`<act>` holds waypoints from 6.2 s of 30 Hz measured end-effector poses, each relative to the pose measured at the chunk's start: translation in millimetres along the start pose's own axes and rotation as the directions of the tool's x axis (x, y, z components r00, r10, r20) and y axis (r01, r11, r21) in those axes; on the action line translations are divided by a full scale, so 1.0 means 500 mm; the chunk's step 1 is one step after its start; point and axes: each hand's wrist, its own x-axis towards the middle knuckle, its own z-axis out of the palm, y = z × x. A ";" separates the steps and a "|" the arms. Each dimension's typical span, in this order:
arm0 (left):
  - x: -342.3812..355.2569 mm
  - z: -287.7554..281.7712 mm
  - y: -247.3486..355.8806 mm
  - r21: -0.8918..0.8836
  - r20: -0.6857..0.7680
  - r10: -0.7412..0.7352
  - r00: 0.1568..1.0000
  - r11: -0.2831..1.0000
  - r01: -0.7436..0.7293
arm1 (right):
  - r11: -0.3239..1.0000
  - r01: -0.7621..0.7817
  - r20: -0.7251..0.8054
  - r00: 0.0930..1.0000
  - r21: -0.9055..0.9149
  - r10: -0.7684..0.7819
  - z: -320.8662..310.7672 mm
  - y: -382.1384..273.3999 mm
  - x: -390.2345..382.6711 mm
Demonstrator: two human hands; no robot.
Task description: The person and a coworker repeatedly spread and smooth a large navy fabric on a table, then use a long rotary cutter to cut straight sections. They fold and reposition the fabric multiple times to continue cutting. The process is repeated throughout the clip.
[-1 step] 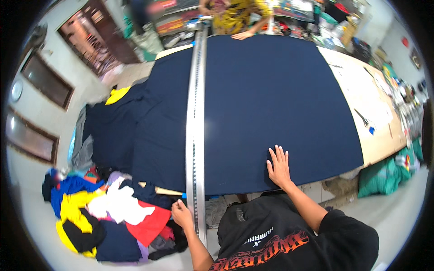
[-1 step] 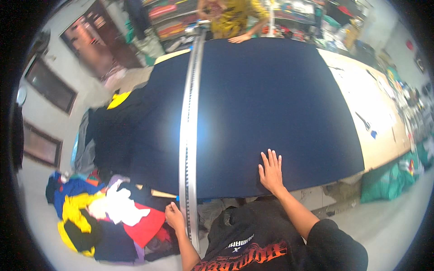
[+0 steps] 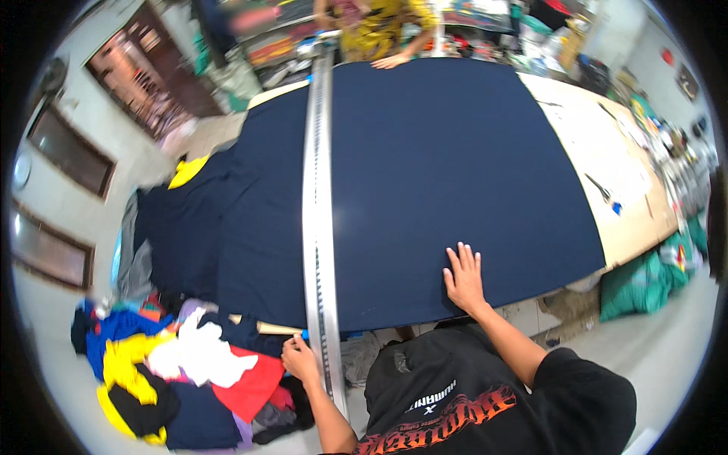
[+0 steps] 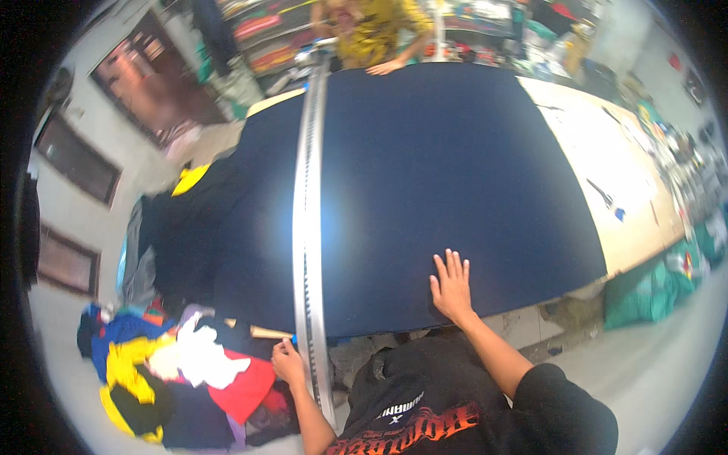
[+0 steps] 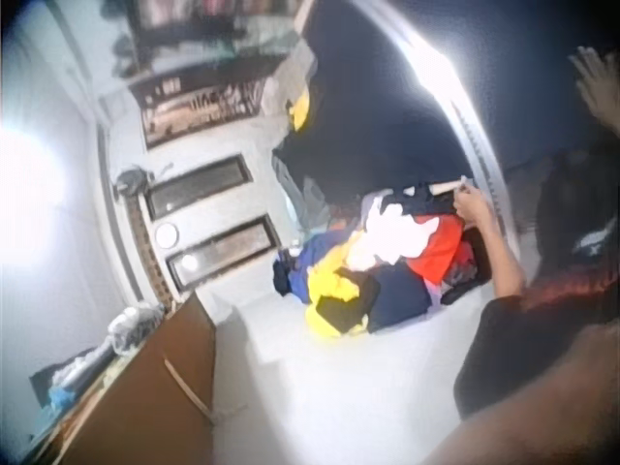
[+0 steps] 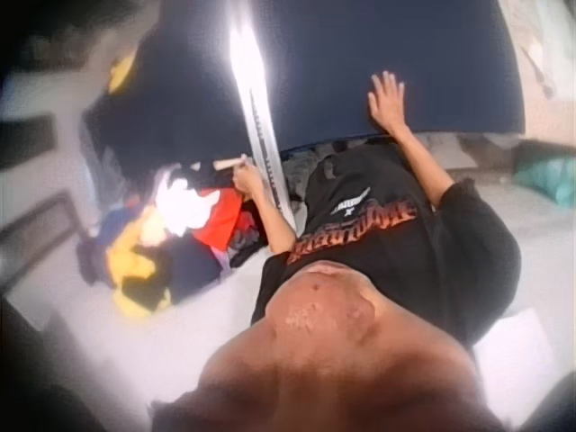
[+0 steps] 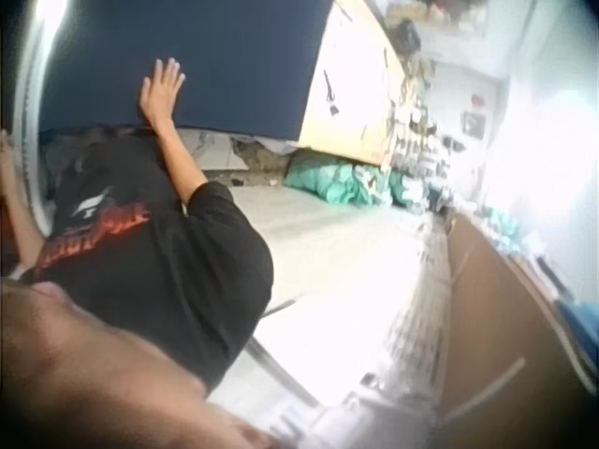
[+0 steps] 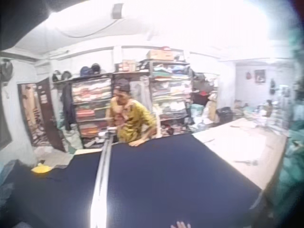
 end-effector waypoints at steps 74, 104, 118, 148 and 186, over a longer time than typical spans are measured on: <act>-0.167 0.263 0.518 -0.776 0.176 -0.524 0.833 0.447 0.445 | 0.438 -0.772 -0.178 0.403 0.461 0.898 -0.384 0.933 -0.217; -0.256 -0.046 0.665 -0.658 -0.639 -0.285 0.715 0.684 -0.315 | 0.756 -0.304 -0.709 0.268 0.580 0.652 -0.660 0.909 -0.170; -0.266 0.155 0.380 -0.724 0.314 -0.369 0.875 0.504 0.472 | 0.342 -0.862 -0.328 0.221 0.374 0.918 -0.389 1.036 -0.268; -0.205 0.160 0.333 -0.605 0.056 -0.542 0.839 0.650 0.460 | 0.273 -0.872 -0.437 0.077 0.406 0.896 -0.388 1.072 -0.300; -0.227 0.113 0.365 -0.063 -0.171 -0.374 0.912 0.927 0.368 | 0.373 -0.921 -0.438 0.293 0.109 0.850 -0.368 1.064 -0.290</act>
